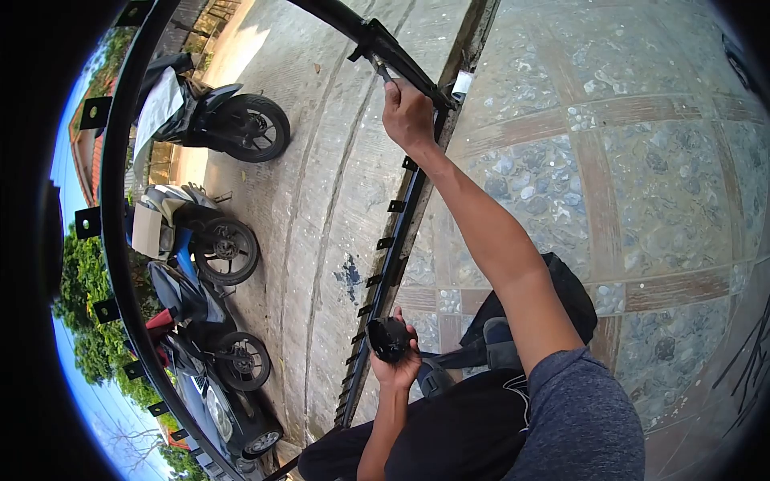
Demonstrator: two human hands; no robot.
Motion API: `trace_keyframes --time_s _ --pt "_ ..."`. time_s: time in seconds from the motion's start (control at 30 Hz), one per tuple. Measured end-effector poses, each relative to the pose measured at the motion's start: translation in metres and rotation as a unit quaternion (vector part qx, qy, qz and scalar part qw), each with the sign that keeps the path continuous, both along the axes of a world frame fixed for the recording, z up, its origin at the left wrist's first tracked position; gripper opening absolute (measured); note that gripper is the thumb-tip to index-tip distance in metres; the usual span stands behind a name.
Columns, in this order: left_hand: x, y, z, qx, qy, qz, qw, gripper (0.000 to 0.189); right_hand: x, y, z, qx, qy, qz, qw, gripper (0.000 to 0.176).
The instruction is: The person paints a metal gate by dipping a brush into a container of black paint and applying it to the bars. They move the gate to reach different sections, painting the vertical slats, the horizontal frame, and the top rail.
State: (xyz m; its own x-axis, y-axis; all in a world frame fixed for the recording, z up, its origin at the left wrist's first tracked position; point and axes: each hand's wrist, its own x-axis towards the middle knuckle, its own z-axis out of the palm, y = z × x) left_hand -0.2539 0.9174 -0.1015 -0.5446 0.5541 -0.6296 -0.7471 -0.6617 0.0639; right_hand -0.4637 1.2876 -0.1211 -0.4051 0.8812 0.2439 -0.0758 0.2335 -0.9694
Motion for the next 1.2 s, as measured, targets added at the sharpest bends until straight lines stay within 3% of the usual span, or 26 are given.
trace_keyframes --time_s 0.07,0.2,0.33,0.5,0.6,0.7,0.9,1.0,1.2 --pt "0.0 -0.001 0.0 -0.003 0.0 0.001 1.0 0.057 -0.003 -0.01 -0.011 0.019 0.075 -0.057 0.995 0.033" --pt "0.002 -0.003 -0.002 -0.005 -0.01 -0.001 1.0 0.059 0.002 -0.013 -0.009 -0.03 -0.021 0.026 0.999 0.033" --pt "0.0 -0.007 -0.008 0.003 -0.006 -0.007 1.0 0.063 -0.008 -0.003 -0.007 -0.02 0.005 0.009 1.0 0.029" --pt "0.0 -0.004 -0.009 0.002 -0.009 -0.005 1.0 0.062 -0.013 -0.008 -0.017 0.024 0.104 -0.049 0.993 0.034" --pt "0.002 -0.007 -0.011 -0.008 -0.016 -0.007 1.0 0.062 -0.006 0.0 -0.019 -0.038 0.049 0.018 0.998 0.034" --pt "0.0 -0.007 -0.009 -0.008 -0.015 -0.006 1.0 0.062 0.003 0.007 -0.009 -0.058 0.057 -0.003 0.997 0.033" --pt "-0.002 -0.003 -0.009 -0.01 -0.009 -0.012 1.0 0.061 0.007 0.005 -0.011 -0.056 0.028 0.057 0.996 0.032" --pt "-0.004 -0.003 -0.006 -0.012 -0.007 -0.012 1.0 0.061 0.001 0.018 -0.01 -0.043 0.095 0.005 0.995 0.032" --pt "-0.004 -0.004 -0.006 -0.006 -0.003 -0.006 1.0 0.062 0.041 -0.004 -0.027 -0.115 0.096 0.043 0.988 0.03"
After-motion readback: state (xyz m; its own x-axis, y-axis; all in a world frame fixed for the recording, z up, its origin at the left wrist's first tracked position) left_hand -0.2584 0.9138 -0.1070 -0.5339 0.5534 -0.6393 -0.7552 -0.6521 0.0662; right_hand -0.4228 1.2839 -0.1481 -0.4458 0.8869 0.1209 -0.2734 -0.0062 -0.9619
